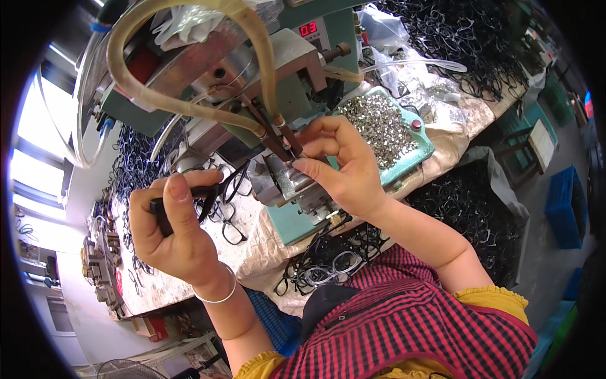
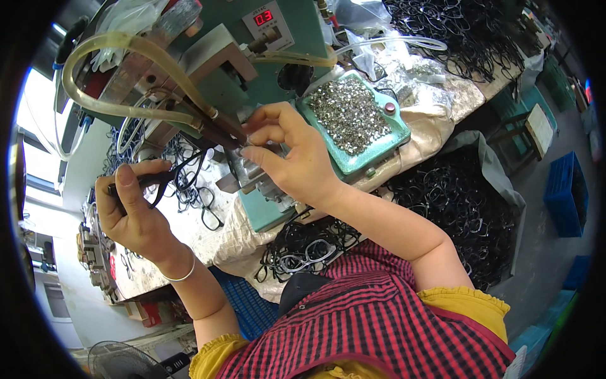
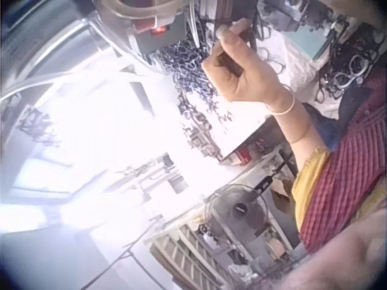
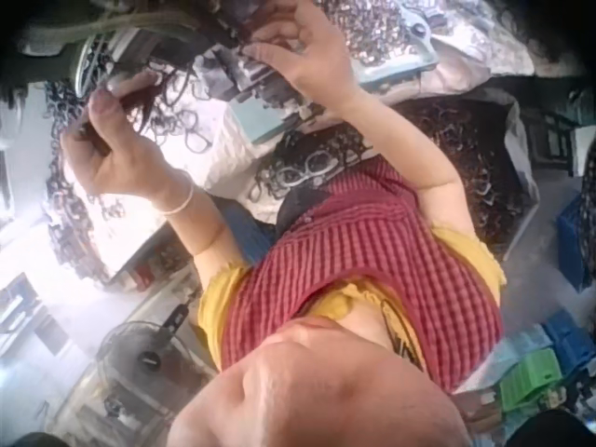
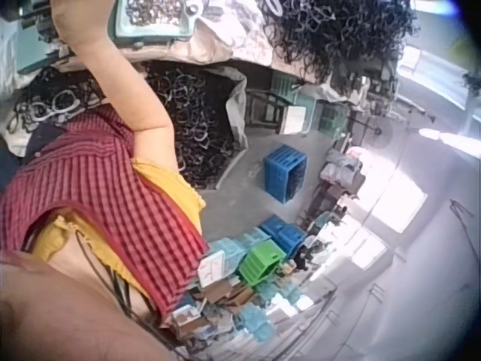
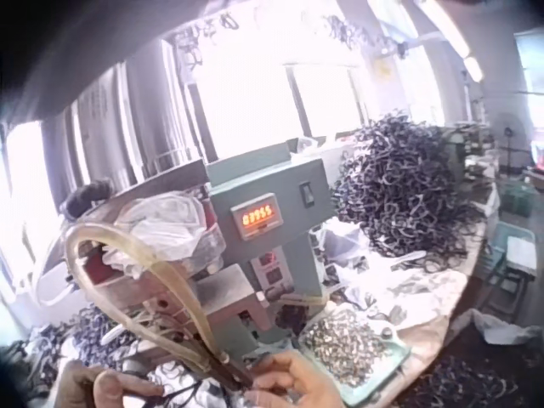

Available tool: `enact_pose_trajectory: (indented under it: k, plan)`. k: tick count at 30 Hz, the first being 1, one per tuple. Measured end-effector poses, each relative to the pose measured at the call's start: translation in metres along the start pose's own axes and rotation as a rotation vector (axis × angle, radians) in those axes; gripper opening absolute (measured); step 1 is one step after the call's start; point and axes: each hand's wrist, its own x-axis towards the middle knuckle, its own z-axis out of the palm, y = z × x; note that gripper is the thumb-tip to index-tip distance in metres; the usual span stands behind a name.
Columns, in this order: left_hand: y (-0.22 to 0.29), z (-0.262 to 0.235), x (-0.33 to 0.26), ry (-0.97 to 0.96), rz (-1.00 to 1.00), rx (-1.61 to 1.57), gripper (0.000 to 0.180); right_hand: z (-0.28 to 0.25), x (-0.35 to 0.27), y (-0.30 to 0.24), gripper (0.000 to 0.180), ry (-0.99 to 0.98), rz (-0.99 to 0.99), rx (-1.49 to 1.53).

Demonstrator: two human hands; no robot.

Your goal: The person repeatedly picks up black eyeglass frames, places them into a green fixture on a machine, and presses a lever to attach small metal components. Finished frames are set aside on the table. The process is repeated continuously throughout the clip.

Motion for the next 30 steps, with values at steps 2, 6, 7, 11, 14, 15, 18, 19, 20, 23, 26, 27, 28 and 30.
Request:
enact_pose_trajectory:
  k: [2,6,7,11,14,15,18,19,20,23,26,27,28,30]
  plan:
    - [-0.007,-0.001,0.004,0.003,0.053,-0.008,0.022,-0.001,0.001,0.002,0.038,-0.019,0.023,0.044]
    - [0.001,-0.002,0.001,-0.069,0.031,0.054,0.021,0.000,0.000,-0.009,0.045,0.007,0.091,0.079]
    - [-0.004,-0.005,-0.003,-0.090,0.160,0.038,0.022,0.003,-0.002,-0.017,0.046,-0.038,0.069,0.029]
    - [0.014,0.012,-0.037,-0.566,0.578,0.157,0.040,-0.025,-0.003,-0.040,0.045,-0.189,0.059,-0.202]
    - [0.017,0.038,-0.048,-0.694,0.758,0.145,0.042,-0.068,0.007,-0.018,0.032,0.003,0.092,-0.449]
    - [0.016,0.041,-0.049,-0.676,0.775,0.140,0.043,-0.086,0.008,-0.007,0.029,0.161,-0.007,-0.618]
    - [0.014,0.043,-0.048,-0.650,0.778,0.102,0.042,-0.143,0.001,0.039,0.023,0.306,0.042,-0.791]
    - [0.014,0.043,-0.049,-0.657,0.761,0.113,0.042,-0.137,-0.004,0.041,0.022,0.271,-0.024,-0.903]
    - [0.014,0.043,-0.050,-0.656,0.759,0.121,0.042,-0.130,-0.008,0.037,0.022,0.066,-0.187,-1.057]
    - [0.017,0.037,-0.049,-0.704,0.736,0.165,0.041,-0.101,-0.002,0.041,0.017,-0.205,-0.313,-1.311]
    - [0.017,0.031,-0.071,-0.626,0.651,0.219,0.038,-0.110,0.018,0.056,0.016,-0.109,-0.351,-1.405]
    - [0.019,0.022,-0.078,-0.638,0.552,0.173,0.034,-0.115,0.021,0.053,0.016,-0.116,-0.353,-1.336]
    - [0.019,0.011,-0.084,-0.608,0.503,0.152,0.029,-0.116,0.021,0.050,0.017,-0.084,-0.346,-1.269]
    - [0.016,-0.031,-0.110,-0.442,0.439,0.295,0.024,-0.125,0.012,0.048,0.020,0.060,-0.269,-1.129]
